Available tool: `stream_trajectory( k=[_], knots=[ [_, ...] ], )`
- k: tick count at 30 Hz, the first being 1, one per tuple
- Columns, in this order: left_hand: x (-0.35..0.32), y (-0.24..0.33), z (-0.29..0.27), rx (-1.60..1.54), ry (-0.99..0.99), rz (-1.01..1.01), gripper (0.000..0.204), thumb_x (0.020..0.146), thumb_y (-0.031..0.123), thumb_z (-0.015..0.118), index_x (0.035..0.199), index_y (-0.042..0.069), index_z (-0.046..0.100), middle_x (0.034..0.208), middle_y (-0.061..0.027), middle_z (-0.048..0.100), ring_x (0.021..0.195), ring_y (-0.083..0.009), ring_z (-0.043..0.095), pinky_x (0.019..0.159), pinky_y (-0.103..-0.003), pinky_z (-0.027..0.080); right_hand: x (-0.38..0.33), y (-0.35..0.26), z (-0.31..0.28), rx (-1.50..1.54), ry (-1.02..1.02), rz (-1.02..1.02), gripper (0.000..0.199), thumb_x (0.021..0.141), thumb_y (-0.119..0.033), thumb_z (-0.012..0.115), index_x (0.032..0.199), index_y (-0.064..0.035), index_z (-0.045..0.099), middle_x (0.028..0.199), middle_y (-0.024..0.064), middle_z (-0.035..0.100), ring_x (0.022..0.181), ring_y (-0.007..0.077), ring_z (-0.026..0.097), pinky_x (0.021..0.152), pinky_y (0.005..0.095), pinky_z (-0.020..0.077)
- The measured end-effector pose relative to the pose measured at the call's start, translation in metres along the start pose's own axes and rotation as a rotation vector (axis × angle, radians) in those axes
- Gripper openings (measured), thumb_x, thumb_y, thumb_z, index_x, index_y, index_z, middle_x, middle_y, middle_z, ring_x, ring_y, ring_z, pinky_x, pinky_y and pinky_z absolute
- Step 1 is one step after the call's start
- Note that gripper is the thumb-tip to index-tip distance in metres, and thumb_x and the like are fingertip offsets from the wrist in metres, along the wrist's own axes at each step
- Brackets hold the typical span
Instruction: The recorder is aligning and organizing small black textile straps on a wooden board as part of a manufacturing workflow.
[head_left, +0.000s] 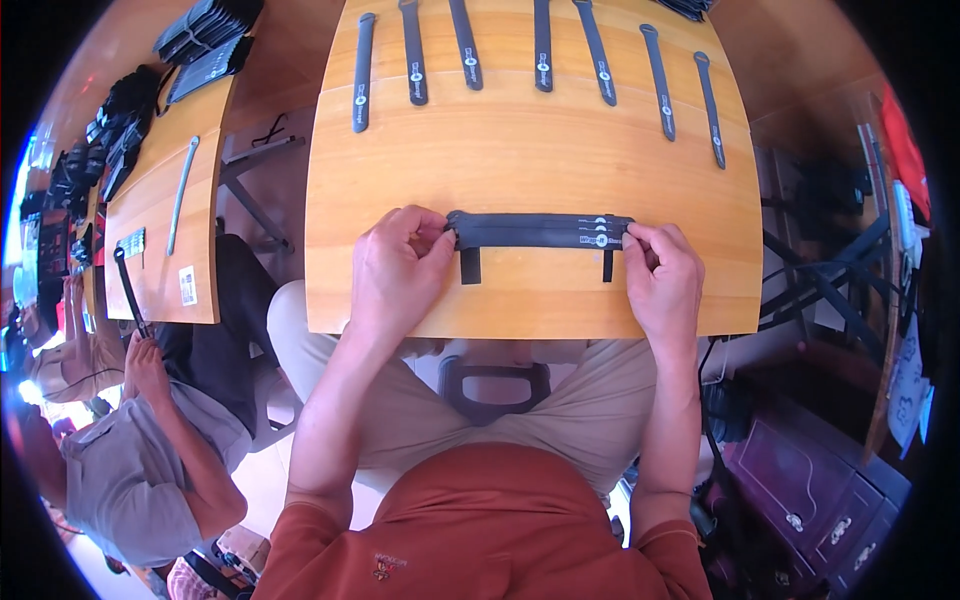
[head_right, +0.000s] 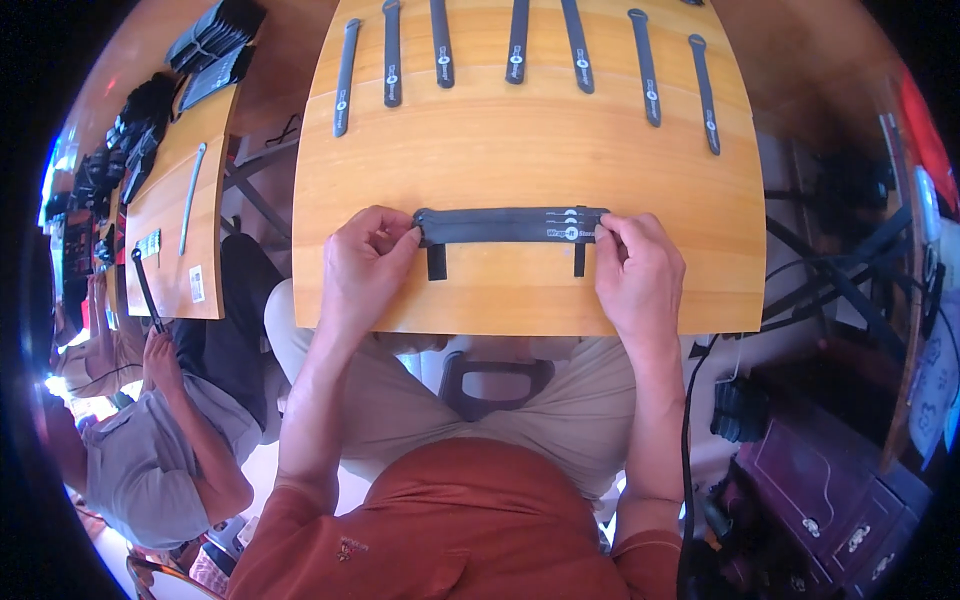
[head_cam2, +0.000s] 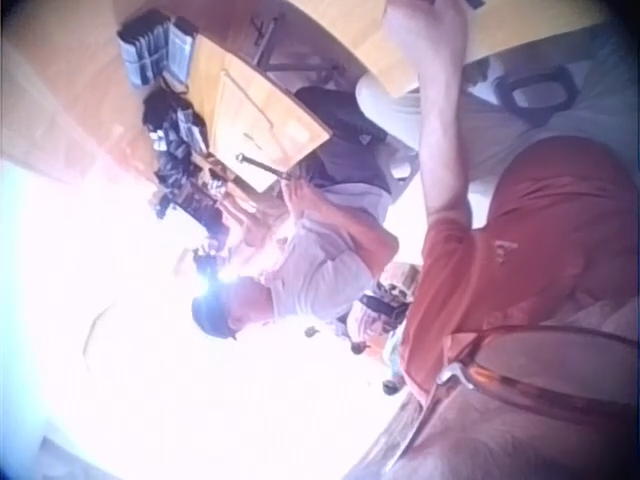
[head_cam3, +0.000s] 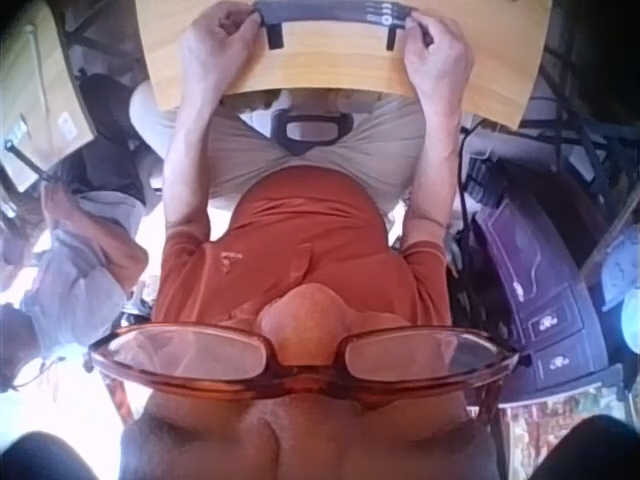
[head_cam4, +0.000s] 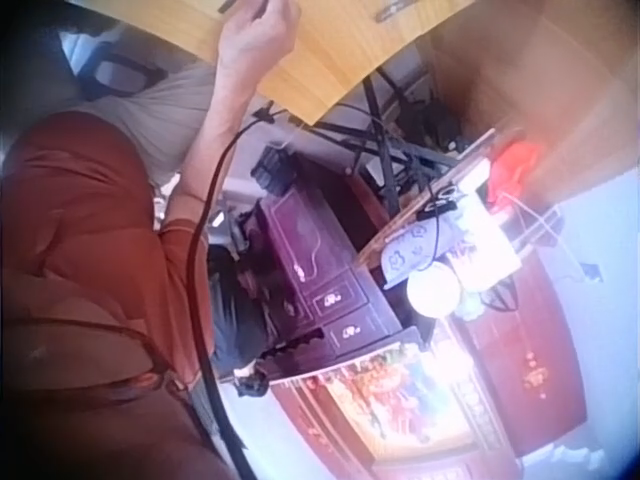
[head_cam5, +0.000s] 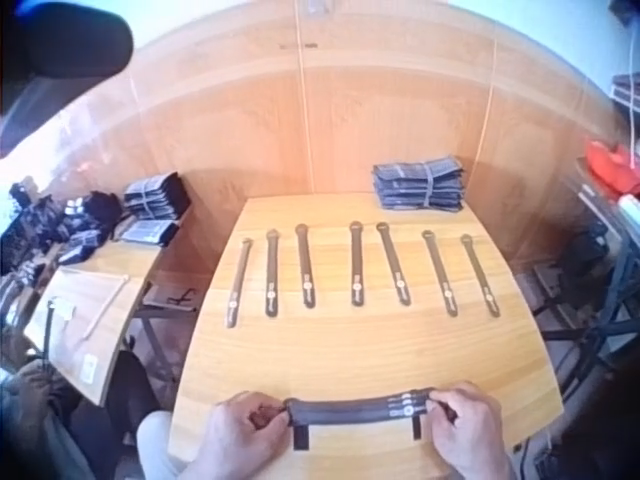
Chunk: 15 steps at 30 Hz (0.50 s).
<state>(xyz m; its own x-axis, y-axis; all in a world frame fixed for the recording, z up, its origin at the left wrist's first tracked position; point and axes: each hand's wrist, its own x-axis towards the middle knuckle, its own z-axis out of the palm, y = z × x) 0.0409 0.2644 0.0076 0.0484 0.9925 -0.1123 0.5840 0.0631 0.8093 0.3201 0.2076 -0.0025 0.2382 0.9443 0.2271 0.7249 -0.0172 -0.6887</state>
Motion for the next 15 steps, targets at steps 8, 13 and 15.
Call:
stream_trajectory(
  k=[8,13,15],
  knots=[
    [-0.011,-0.007,0.002,0.089,0.084,0.222,0.01,0.086,0.001,0.075,0.096,0.001,0.073,0.089,-0.014,0.07,0.068,-0.0272,0.071,0.064,-0.037,0.057,0.0,-0.004,0.0,-0.072,0.009,-0.019,0.009,0.09,-0.001,0.07,0.096,0.0045,0.072,0.087,0.0182,0.067,0.076,0.0358,0.068,0.071,0.042,0.0543],
    [-0.024,0.002,0.005,0.435,0.155,0.702,0.026,0.088,0.009,0.074,0.114,0.004,0.074,0.123,-0.0138,0.068,0.113,-0.0318,0.068,0.089,-0.042,0.057,0.0,-0.004,-0.004,-0.216,-0.023,-0.049,0.016,0.091,-0.008,0.069,0.104,0.0015,0.072,0.103,0.0157,0.069,0.09,0.0349,0.068,0.074,0.0455,0.0556],
    [-0.029,0.001,0.008,0.498,0.081,0.715,0.034,0.091,0.016,0.072,0.122,0.003,0.071,0.134,-0.0142,0.064,0.126,-0.033,0.059,0.1,-0.044,0.052,-0.002,-0.022,-0.005,-0.358,-0.002,-0.072,0.02,0.092,-0.01,0.069,0.108,0.0006,0.072,0.112,0.0153,0.068,0.102,0.0348,0.066,0.081,0.0465,0.0556]
  ],
)
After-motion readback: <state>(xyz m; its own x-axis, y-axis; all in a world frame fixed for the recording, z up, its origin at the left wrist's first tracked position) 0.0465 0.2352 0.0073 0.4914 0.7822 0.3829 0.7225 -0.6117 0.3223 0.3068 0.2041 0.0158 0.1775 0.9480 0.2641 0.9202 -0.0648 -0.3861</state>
